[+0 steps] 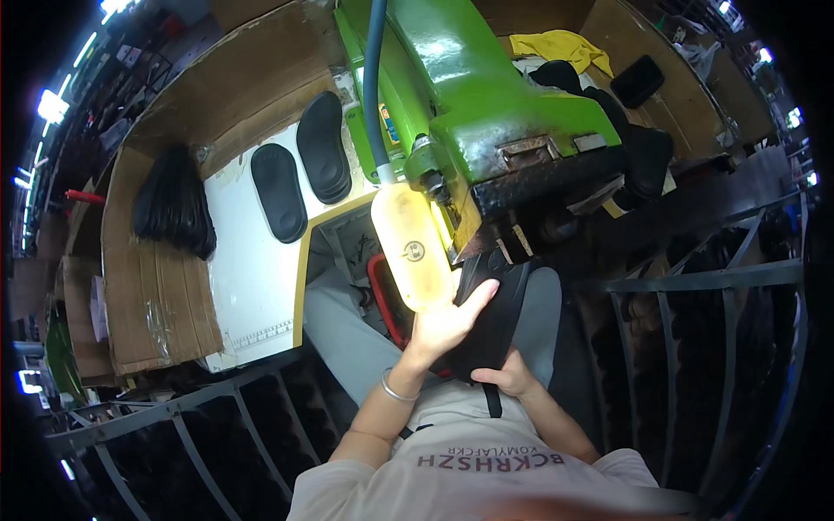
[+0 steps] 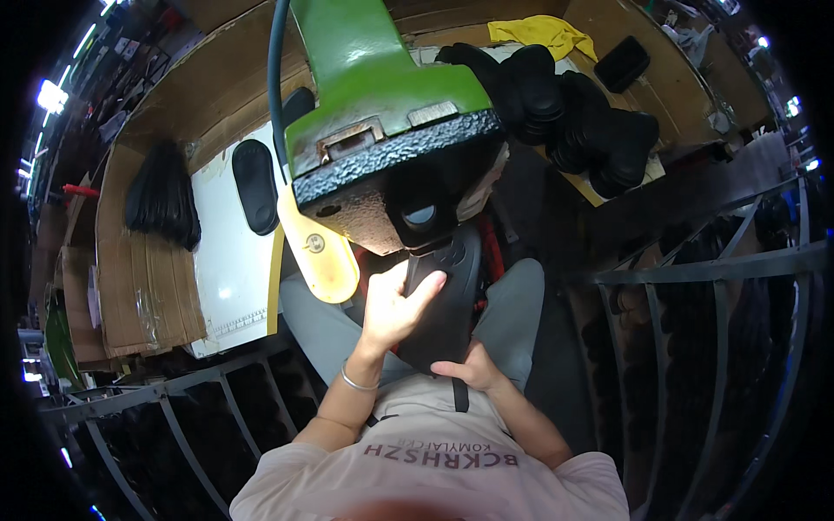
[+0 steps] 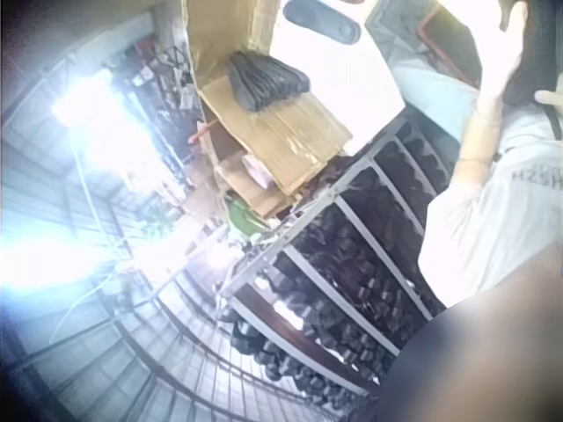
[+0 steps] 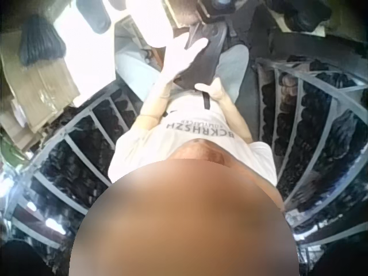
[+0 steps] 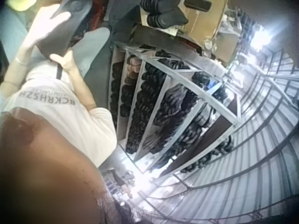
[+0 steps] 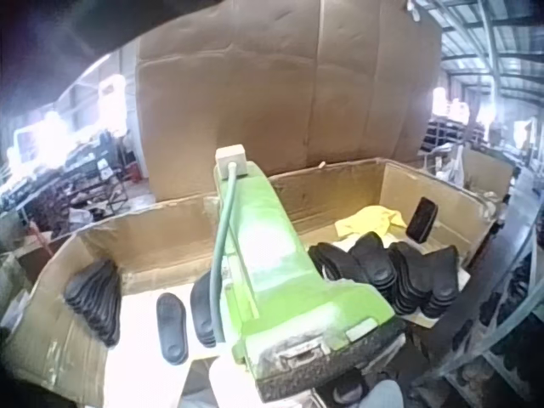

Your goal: Manually feed and guide shoe sole components through a skiving or shaving machine to thin the edges.

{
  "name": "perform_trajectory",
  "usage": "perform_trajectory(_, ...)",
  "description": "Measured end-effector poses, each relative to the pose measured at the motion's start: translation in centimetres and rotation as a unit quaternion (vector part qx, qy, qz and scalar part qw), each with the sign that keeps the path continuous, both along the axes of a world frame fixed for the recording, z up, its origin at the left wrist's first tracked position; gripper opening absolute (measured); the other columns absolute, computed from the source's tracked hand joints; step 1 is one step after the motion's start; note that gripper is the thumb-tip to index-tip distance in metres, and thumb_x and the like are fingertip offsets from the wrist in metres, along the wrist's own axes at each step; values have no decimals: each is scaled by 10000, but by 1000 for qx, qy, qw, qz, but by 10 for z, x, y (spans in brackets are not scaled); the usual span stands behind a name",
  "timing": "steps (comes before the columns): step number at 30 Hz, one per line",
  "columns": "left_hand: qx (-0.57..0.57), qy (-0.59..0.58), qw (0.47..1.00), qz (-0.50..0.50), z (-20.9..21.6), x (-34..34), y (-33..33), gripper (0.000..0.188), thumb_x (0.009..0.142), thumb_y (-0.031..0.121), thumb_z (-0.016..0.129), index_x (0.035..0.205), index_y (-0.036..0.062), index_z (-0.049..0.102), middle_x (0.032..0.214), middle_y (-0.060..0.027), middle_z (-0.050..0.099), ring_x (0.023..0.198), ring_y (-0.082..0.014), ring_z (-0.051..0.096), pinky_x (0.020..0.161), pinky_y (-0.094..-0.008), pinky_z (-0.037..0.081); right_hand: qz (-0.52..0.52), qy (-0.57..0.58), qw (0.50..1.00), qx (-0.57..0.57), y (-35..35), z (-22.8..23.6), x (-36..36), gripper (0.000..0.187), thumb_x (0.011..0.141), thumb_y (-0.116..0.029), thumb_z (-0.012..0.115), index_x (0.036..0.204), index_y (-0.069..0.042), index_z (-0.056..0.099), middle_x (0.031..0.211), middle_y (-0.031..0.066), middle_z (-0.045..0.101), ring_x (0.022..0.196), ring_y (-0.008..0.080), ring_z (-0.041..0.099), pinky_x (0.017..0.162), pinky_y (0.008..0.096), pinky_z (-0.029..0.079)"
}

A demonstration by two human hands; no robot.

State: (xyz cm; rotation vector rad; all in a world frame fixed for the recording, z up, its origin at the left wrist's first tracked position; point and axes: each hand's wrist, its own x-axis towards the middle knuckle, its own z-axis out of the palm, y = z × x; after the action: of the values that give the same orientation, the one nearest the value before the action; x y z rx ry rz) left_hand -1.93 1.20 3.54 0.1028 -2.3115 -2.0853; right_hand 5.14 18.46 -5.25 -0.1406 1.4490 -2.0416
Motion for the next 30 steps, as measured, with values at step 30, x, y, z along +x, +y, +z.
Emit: perform_trajectory(30, 194, 90, 971, 103, -37, 0, 3, 156, 812, -22, 657, 945, -24, 574, 863, -40, 621, 766, -87, 584, 707, -203, 480, -300, 74, 941, -135, 76, 75, -162, 403, 791, -36, 531, 1181, 49, 481, 1077, 144, 585, 984, 230, 591, 886, 324, 468)
